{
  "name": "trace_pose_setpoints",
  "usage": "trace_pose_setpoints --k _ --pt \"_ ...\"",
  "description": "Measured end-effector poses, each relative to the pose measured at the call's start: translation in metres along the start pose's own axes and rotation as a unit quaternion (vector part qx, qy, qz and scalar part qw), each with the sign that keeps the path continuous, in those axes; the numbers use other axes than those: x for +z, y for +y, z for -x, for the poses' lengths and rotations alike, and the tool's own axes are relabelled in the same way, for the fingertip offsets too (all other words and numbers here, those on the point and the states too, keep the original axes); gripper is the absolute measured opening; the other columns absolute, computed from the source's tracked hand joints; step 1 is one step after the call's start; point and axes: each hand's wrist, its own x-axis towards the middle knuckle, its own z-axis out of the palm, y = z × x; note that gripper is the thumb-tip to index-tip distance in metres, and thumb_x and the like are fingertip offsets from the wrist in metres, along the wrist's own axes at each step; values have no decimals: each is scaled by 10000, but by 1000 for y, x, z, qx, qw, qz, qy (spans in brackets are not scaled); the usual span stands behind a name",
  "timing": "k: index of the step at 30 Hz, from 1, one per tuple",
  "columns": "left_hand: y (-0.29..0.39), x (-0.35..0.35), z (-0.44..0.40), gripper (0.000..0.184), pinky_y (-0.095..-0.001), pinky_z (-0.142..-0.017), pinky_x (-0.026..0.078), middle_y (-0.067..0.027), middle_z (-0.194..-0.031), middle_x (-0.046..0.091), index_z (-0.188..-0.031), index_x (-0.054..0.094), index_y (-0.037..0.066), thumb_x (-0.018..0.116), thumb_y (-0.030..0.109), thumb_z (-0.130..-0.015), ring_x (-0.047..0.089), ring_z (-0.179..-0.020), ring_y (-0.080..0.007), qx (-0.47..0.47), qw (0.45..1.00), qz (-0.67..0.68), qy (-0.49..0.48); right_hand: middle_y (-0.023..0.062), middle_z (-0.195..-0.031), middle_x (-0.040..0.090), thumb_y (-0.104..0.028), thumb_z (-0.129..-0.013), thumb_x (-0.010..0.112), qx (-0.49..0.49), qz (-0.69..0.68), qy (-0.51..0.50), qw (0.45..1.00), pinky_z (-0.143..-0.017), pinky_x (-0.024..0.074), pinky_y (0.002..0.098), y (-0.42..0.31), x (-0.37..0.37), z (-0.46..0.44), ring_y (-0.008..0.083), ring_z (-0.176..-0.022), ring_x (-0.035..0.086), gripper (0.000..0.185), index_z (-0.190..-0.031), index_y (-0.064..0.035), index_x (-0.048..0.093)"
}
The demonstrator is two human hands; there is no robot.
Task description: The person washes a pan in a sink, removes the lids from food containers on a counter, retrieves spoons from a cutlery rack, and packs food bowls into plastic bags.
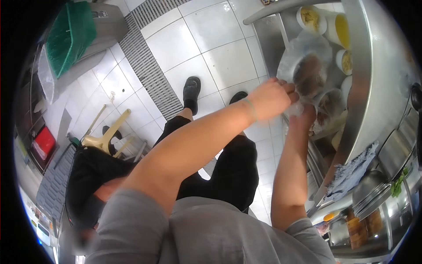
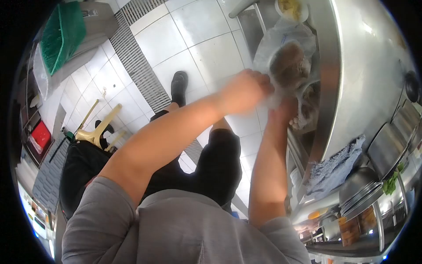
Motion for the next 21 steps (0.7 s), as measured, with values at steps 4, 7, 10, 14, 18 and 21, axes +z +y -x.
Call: trace_pose_setpoints --k 4,7,10,14,18,21 --pt "-13 11 -7 181 -392 -832 487 -49 -922 642 -960 670 112 616 98 -788 647 -918 -265 -20 995 68 70 104 -1072 644 -160 -913 552 -3 -171 -42 984 -726 515 317 11 10 7 202 -885 624 251 -1071 3 661" --pt "-23 7 -7 217 -399 -841 493 -76 -923 667 -988 668 98 651 115 -772 657 -914 -297 -49 986 145 66 97 -1140 625 -248 -930 546 40 18 -56 997 -876 493 388 -1 13 27 231 -1041 604 369 -1209 -10 591" --pt "-33 5 -5 289 -410 -845 500 -109 -953 691 -1089 634 76 664 163 -815 662 -947 -319 -140 969 192 68 104 -1161 623 -283 -949 532 105 176 -69 976 -915 479 381 -13 6 32 242 -1071 598 388 -1216 -6 590" --pt "-31 -10 -20 359 -430 -876 505 -159 -1043 699 -1202 577 64 644 189 -872 659 -1016 -338 -348 904 248 -17 119 -1155 614 -300 -926 561 66 43 83 993 -885 507 385 -37 45 17 239 -1077 595 401 -1164 14 636" --pt "-45 9 -23 411 -429 -853 517 -182 -1013 692 -1208 607 83 678 268 -848 665 -975 -356 -354 915 185 -60 162 -1321 534 -325 -953 518 -26 75 17 997 -971 490 420 11 -5 -94 278 -1140 584 506 -1310 32 503" --pt "-48 6 -27 385 -414 -901 505 -179 -1079 687 -1206 625 87 646 262 -863 654 -1026 -346 -374 900 204 -90 181 -1371 510 -313 -965 489 -17 26 -5 1000 -1012 475 438 -20 43 -66 305 -1187 570 515 -1350 29 463"
